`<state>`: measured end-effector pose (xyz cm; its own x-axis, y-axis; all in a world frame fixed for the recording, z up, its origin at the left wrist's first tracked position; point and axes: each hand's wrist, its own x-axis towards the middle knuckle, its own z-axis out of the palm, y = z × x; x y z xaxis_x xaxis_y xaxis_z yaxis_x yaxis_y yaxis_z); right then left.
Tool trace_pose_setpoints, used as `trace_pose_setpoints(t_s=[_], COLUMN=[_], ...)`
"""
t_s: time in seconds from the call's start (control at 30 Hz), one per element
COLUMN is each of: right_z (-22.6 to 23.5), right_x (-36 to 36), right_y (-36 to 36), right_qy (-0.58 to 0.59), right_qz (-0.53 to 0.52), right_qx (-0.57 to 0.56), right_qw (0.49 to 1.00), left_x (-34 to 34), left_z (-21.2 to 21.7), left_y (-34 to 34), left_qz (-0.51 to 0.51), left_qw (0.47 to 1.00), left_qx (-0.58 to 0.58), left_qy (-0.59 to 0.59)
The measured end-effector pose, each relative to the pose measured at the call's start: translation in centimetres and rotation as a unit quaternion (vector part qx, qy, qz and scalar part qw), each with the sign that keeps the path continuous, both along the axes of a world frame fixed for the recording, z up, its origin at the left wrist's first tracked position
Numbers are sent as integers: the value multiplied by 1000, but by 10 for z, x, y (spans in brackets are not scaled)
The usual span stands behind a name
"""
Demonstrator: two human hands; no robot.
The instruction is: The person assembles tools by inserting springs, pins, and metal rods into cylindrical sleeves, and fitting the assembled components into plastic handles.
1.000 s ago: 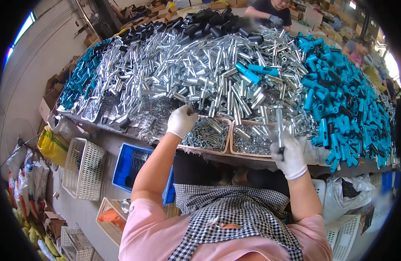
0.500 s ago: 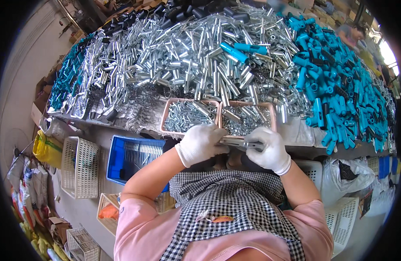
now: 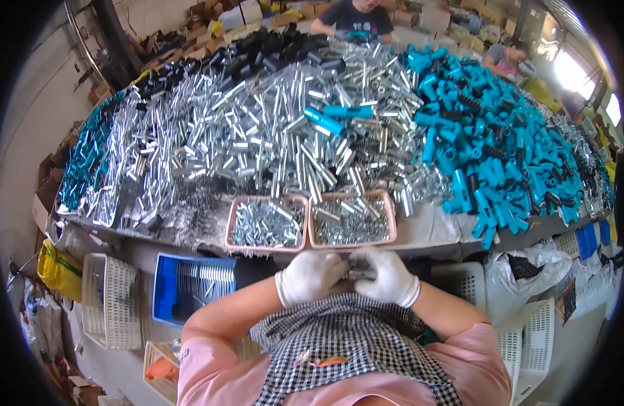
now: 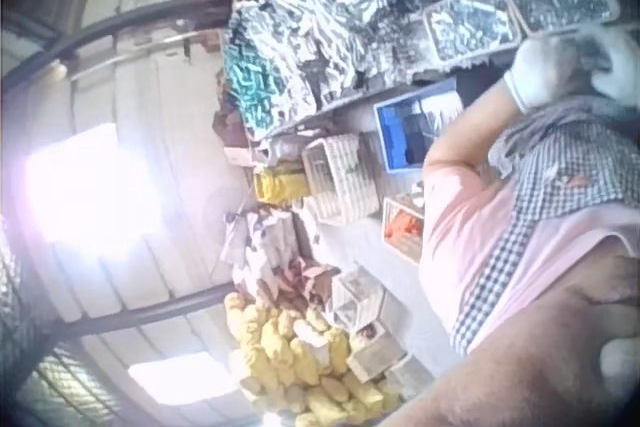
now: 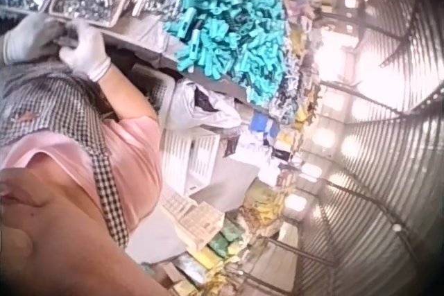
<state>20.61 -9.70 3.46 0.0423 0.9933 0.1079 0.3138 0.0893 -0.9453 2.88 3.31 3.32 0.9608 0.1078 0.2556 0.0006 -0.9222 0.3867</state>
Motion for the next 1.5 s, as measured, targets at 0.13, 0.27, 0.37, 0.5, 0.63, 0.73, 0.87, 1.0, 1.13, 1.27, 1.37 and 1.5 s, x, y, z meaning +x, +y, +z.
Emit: trace_pose_setpoints(t_s=[0.13,0.27,0.37,0.5,0.63,0.73,0.87,1.0,1.13,1.27,1.37,1.5], right_z=[-2,14,13,8,5,4,16,13,7,0,-4,-15], right_x=[-8,-12,-13,-17,-21,-19,-11,-14,-22,-26,-33,-26], right_y=[0,-1,1,-2,-1,0,3,0,-4,3,11,23], right_qy=[-39,-190,-268,-312,-330,-332,-398,-410,-370,-273,-286,-403], right_qz=[2,28,62,75,64,58,94,113,54,12,38,160], right_qx=[35,83,122,145,127,136,211,207,152,99,123,256], right_qw=[999,978,954,936,933,932,888,881,915,957,949,864], left_x=[-10,-11,-17,-17,-15,-17,-20,-15,-6,-9,-22,-34], left_z=[1,-2,-18,-40,-30,-49,-26,-40,-37,-9,-15,-34], left_y=[-6,4,15,8,14,16,28,23,7,6,7,7], left_qz=[-7,-33,-25,-45,-33,-47,-33,-75,-105,-61,-27,-12], left_qw=[999,976,910,878,897,898,759,780,911,967,972,860], left_qx=[-19,-210,-390,-469,-412,-424,-599,-577,-398,-238,-212,-505], left_qy=[-27,47,139,79,158,106,251,230,-7,60,96,74])
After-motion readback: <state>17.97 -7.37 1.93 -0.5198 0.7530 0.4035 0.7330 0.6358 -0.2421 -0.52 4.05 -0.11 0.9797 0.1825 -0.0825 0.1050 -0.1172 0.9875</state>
